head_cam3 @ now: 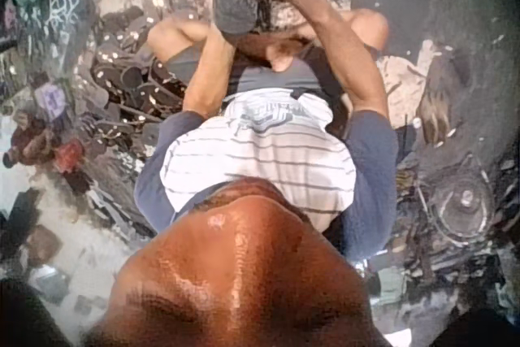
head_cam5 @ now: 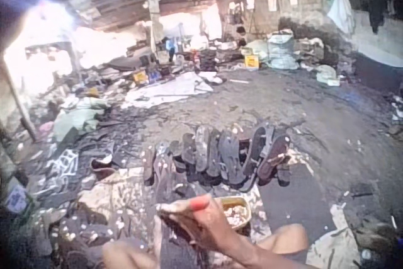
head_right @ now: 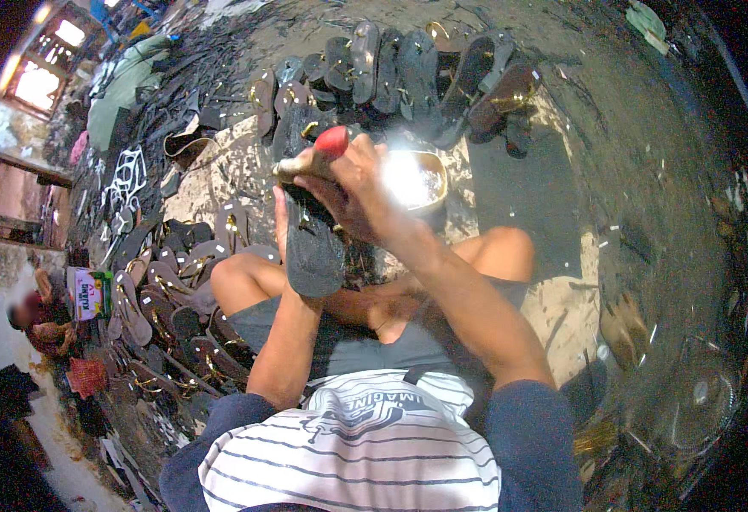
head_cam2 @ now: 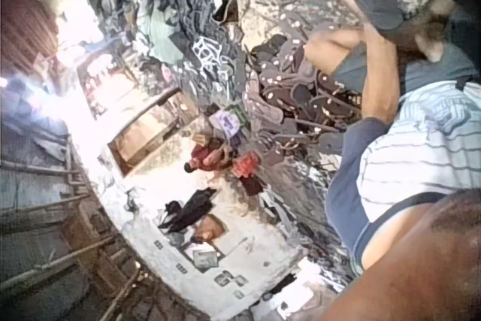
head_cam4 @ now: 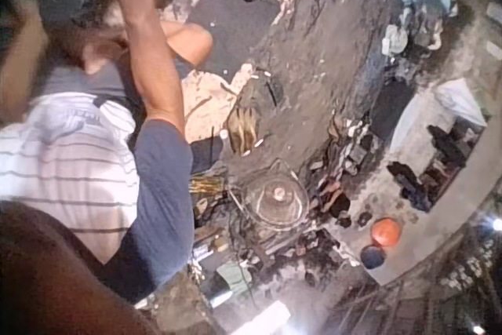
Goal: The person sits on the floor and scrubs multiple black sandals with a brush and liquid from a small container. They repeatedly dip the brush into the container, scrub each sandal, and place it back in a row.
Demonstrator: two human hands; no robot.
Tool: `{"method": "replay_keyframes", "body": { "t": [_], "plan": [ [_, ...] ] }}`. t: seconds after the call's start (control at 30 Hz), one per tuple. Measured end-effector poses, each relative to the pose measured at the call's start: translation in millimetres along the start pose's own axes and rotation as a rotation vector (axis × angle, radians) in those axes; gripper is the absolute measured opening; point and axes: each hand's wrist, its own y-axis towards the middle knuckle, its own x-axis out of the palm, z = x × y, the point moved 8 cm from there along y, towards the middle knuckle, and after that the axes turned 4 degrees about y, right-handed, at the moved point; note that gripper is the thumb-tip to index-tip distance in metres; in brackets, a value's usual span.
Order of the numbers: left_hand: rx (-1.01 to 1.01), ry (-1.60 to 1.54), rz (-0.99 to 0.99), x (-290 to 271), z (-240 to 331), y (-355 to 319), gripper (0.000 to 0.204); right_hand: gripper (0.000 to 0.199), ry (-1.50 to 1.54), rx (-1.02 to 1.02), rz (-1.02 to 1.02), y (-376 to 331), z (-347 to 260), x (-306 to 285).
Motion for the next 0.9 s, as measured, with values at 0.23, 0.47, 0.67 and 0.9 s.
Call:
{"method": "replay_keyframes", "body": {
  "t": [0.23, 0.47, 0.67, 0.9],
  "plan": [
    [-0.217, -0.045, -0.258, -39, 4, 10, 0.074, 0.020, -0.045, -0.182, -0.026, -18, 19, 17],
    [-0.484, -0.021, -0.340, -11, -17, 15, 0.076, 0.028, -0.131, 0.061, -0.164, -74, 3, 10],
    [-0.043, 0.658, 0.099, -82, 77, 195, 0.083, 0.037, 0.252, 0.534, 0.097, -65, -28, -49],
    [0.438, 1.552, 0.296, -89, 212, 193, 0.082, 0.039, 0.022, 0.684, 0.568, -112, 5, -139]
  ]
}}
